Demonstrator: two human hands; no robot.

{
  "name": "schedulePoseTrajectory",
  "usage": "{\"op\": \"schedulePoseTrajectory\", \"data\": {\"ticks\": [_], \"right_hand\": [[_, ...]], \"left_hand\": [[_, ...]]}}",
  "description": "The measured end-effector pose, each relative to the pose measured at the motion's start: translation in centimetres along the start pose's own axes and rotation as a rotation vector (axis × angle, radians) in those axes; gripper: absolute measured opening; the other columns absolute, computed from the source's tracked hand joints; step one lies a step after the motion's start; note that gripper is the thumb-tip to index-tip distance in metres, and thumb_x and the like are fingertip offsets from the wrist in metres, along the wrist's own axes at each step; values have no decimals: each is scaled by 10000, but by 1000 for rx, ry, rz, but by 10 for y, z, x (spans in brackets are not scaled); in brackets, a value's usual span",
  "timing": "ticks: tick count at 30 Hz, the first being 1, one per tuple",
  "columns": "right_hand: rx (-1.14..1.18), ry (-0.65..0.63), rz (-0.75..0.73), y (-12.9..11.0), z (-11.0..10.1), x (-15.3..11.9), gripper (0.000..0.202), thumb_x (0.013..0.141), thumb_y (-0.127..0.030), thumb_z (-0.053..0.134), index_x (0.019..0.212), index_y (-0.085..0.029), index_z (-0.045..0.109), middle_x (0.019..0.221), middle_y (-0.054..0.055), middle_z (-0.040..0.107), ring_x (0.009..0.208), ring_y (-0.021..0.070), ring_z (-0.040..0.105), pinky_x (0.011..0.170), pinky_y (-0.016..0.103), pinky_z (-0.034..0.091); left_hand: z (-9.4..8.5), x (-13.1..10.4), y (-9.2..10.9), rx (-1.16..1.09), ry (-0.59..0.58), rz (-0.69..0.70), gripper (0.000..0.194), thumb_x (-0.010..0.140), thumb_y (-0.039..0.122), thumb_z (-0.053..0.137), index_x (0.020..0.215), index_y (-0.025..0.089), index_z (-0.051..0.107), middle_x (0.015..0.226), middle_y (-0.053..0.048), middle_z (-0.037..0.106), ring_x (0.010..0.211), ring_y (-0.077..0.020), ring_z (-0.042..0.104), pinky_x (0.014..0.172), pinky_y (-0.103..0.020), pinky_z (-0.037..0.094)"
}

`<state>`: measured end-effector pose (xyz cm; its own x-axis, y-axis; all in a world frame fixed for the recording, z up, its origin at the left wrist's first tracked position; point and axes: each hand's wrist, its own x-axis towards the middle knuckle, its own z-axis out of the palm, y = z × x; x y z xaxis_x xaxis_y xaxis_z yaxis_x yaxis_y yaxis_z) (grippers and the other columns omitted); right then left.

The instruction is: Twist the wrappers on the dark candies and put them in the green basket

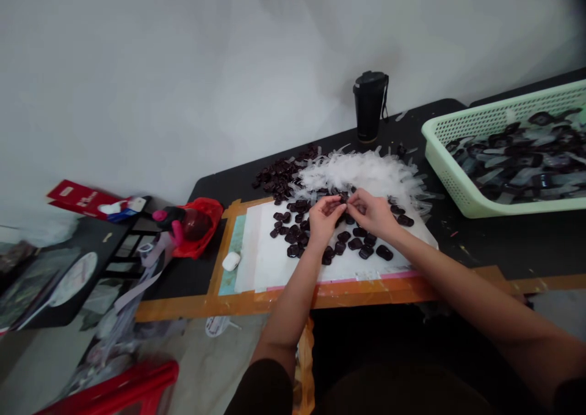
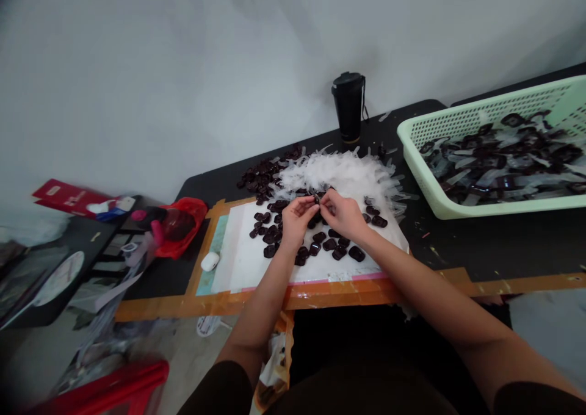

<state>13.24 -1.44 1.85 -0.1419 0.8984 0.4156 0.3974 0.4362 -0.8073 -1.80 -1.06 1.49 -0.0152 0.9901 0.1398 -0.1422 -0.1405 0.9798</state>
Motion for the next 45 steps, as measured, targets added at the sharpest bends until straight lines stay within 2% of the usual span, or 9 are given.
{"op": "schedulePoseTrajectory", "data": {"ticks": [6, 12, 19, 24, 26, 29, 34, 39, 45], "right_hand": [[57, 20, 43, 4, 0, 0, 82, 828, -258, 546, 891, -207, 537, 707, 20, 668, 532, 138, 557, 519, 259, 413], [202, -73, 56, 8, -1, 2, 57, 818, -247, 561, 848, -201, 547, 715, 31, 676, 621, 171, 632, 560, 271, 461], [173, 18, 90, 15, 5, 2, 112, 794, -280, 594, 830, -176, 618, 750, 52, 686, 655, 180, 642, 599, 294, 495], [418, -8, 201, 13, 7, 4, 227, 763, -386, 641, 830, -169, 642, 701, 47, 674, 568, 167, 623, 568, 311, 536], [464, 4, 200, 13, 8, 5, 251, 753, -404, 656, 847, -172, 670, 749, 59, 683, 616, 179, 643, 619, 334, 558], [378, 81, 138, 13, 7, 5, 242, 762, -384, 658, 895, -187, 703, 860, 72, 682, 736, 192, 652, 681, 337, 557], [338, 147, 156, 5, 5, 4, 306, 774, -352, 647, 1024, -177, 632, 777, 36, 646, 676, 153, 617, 637, 290, 530], [347, 136, 147, -1, 5, 3, 282, 761, -313, 656, 995, -168, 595, 765, 29, 631, 652, 134, 596, 603, 262, 496], [533, 165, 211, 2, 7, 4, 332, 716, -351, 718, 962, -175, 582, 744, 17, 628, 631, 132, 596, 623, 287, 534]], "left_hand": [[0, 0, 0, -16, -60, -15, 286, 652, 258, 795, 907, 174, 692, 924, -50, 714, 859, -157, 666, 865, -339, 526], [-2, 1, -2, 3, -49, 1, 290, 650, 266, 797, 907, 178, 696, 927, -53, 718, 851, -164, 672, 872, -360, 529], [-2, 2, -4, -6, -71, 3, 273, 645, 281, 799, 873, 170, 701, 1004, -72, 712, 908, -184, 673, 888, -384, 532], [-3, 2, -5, 3, -25, 19, 267, 647, 285, 797, 864, 166, 696, 976, -68, 717, 896, -174, 673, 887, -370, 535], [-2, 2, -6, 1, -14, 16, 271, 645, 287, 798, 863, 165, 694, 961, -63, 717, 881, -169, 673, 886, -368, 534], [-1, 2, -7, 2, -22, 5, 276, 635, 288, 803, 857, 164, 694, 962, -62, 715, 867, -165, 672, 881, -365, 533], [2, 1, -9, 7, -26, 3, 290, 636, 308, 800, 866, 164, 697, 975, -68, 712, 869, -168, 672, 880, -366, 531], [1, 0, -9, 3, -18, -10, 292, 632, 300, 805, 868, 165, 698, 938, -59, 716, 854, -162, 670, 883, -363, 524], [3, 0, -8, -22, -39, -15, 289, 641, 291, 801, 879, 164, 697, 928, -54, 716, 856, -160, 670, 885, -360, 524]]}}
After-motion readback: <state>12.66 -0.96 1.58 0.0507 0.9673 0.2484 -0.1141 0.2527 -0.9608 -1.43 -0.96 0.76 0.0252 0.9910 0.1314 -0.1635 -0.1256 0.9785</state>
